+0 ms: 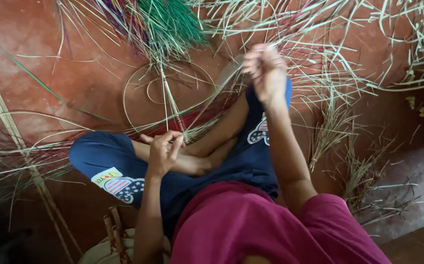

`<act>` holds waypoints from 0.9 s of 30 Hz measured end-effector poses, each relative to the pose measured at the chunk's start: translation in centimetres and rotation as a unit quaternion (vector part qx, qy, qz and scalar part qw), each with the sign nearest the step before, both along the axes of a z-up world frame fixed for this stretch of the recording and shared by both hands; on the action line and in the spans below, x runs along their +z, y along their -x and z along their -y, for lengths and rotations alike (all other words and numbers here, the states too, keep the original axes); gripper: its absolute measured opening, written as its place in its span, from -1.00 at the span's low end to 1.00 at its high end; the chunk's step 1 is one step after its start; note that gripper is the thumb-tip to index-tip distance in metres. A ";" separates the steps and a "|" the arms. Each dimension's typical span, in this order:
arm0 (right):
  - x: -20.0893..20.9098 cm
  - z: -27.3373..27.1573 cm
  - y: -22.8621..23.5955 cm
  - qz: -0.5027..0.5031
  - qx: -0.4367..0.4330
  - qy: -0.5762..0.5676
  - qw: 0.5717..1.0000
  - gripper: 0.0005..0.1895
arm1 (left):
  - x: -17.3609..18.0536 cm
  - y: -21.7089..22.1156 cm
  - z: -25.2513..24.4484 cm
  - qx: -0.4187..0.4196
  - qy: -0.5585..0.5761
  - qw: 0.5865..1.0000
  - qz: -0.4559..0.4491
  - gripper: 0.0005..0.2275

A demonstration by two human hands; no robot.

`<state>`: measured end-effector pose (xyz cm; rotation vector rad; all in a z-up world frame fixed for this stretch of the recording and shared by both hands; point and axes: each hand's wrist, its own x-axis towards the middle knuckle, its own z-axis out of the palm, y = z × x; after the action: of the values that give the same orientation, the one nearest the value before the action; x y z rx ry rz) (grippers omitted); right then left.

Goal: Weaving thin plant fibers around a circular frame to create a handcrafted object

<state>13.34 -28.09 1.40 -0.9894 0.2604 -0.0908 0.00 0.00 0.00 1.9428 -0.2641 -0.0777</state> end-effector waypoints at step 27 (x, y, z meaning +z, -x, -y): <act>2.6 -12.5 9.4 -0.011 0.320 0.122 0.940 -0.80 | 1.0 0.5 1.3 0.078 -0.006 0.997 -0.012 -0.89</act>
<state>3.94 -15.55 3.96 -1.2805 -0.0648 0.4933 -0.52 -1.26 1.01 1.9669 -0.0962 0.0006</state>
